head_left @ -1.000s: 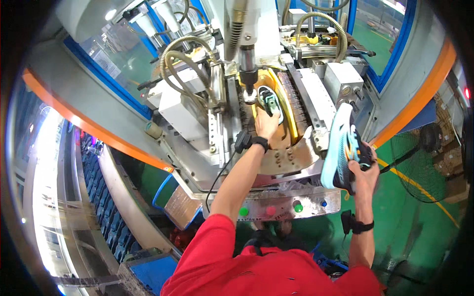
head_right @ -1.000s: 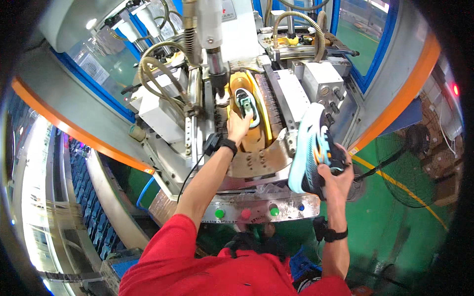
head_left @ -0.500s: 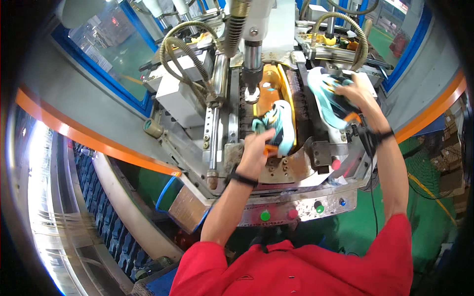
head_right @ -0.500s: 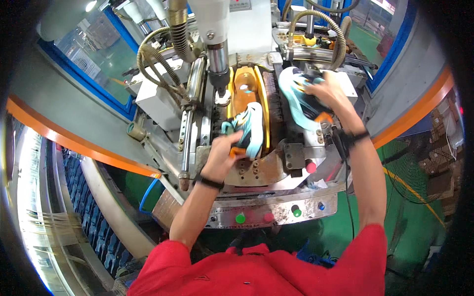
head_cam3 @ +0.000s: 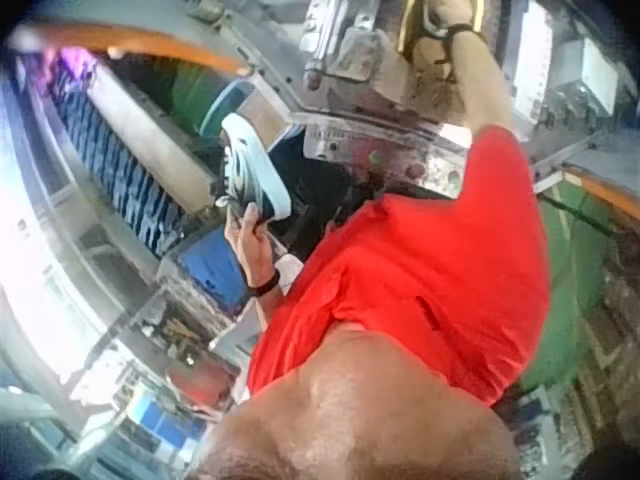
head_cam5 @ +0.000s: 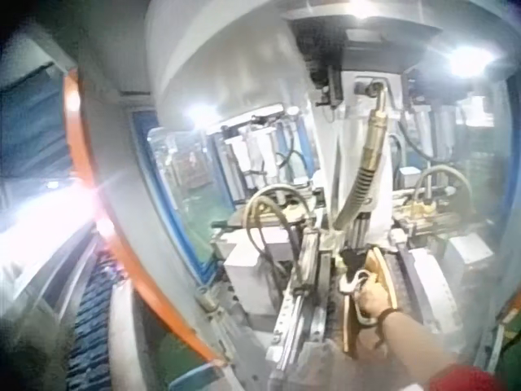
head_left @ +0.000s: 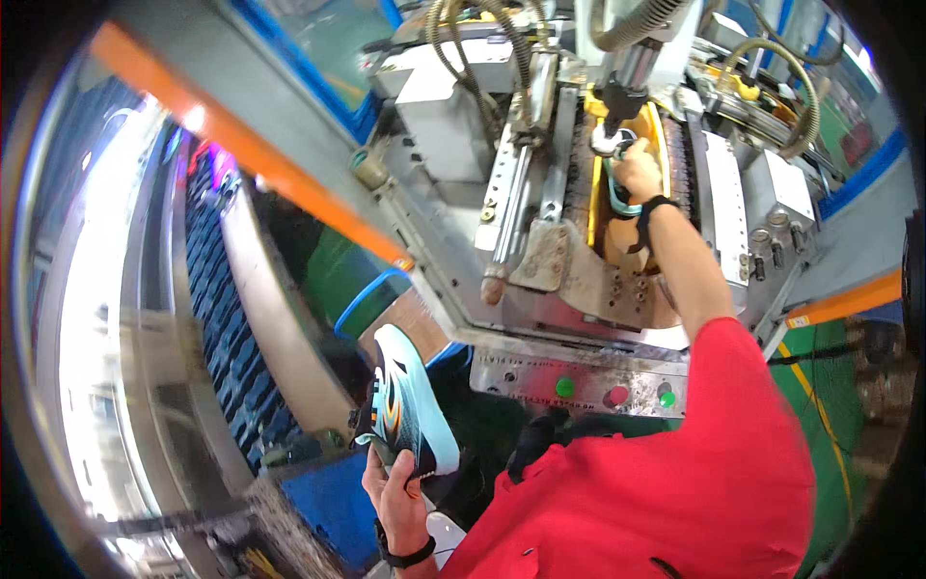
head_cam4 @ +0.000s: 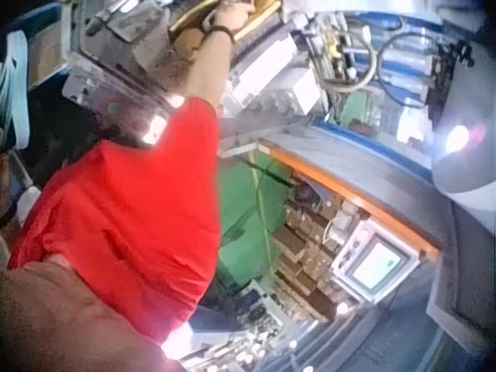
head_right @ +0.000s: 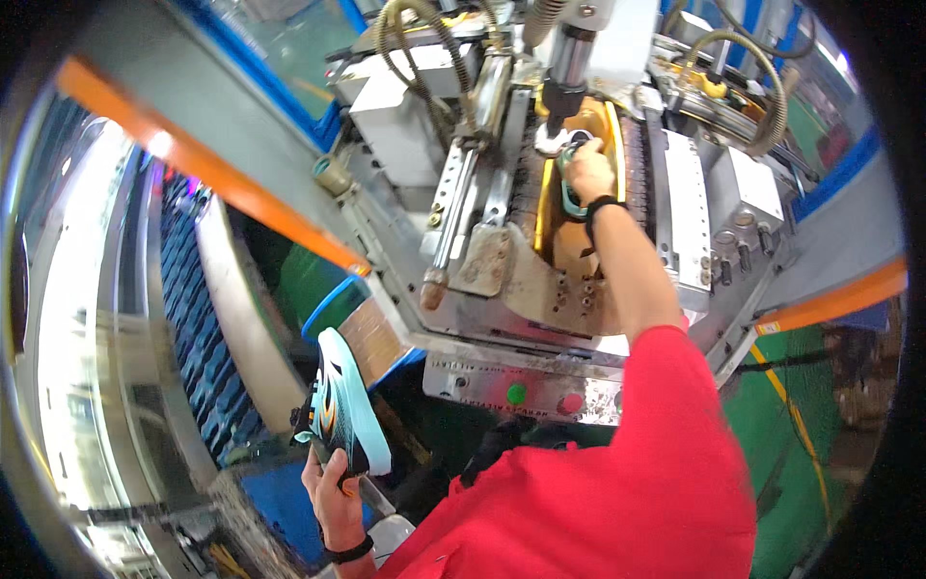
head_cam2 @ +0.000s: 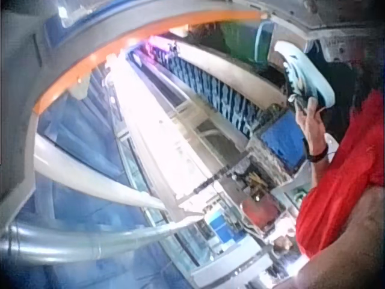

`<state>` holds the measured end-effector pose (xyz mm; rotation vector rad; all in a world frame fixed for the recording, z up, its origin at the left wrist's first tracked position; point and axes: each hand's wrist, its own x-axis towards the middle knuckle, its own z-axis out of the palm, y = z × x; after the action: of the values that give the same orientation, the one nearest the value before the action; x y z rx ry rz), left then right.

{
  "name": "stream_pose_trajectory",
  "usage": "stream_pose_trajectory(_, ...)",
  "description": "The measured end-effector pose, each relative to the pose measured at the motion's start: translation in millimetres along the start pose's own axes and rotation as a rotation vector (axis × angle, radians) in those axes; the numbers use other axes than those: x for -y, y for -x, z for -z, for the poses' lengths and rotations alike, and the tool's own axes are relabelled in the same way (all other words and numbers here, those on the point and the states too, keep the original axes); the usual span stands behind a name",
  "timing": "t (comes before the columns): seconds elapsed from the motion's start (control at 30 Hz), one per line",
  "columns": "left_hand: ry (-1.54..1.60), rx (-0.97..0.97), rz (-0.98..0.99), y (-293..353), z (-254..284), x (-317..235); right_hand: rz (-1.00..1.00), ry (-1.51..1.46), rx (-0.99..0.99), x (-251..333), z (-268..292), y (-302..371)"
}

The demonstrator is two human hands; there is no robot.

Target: Operating a shoe-lasting machine and moving finished components to a conveyor belt.

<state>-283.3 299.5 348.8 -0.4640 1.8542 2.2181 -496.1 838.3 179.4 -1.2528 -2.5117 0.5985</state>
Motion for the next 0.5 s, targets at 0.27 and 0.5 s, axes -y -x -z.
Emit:
stream_pose_trajectory(0.27,0.012,-0.317,0.021,57,38,85,0.906,-0.411,0.010,25,66,275)
stream_pose_trajectory(0.5,0.407,-0.391,0.205,120,56,132,1.136,-0.136,0.459,-69,-110,353)
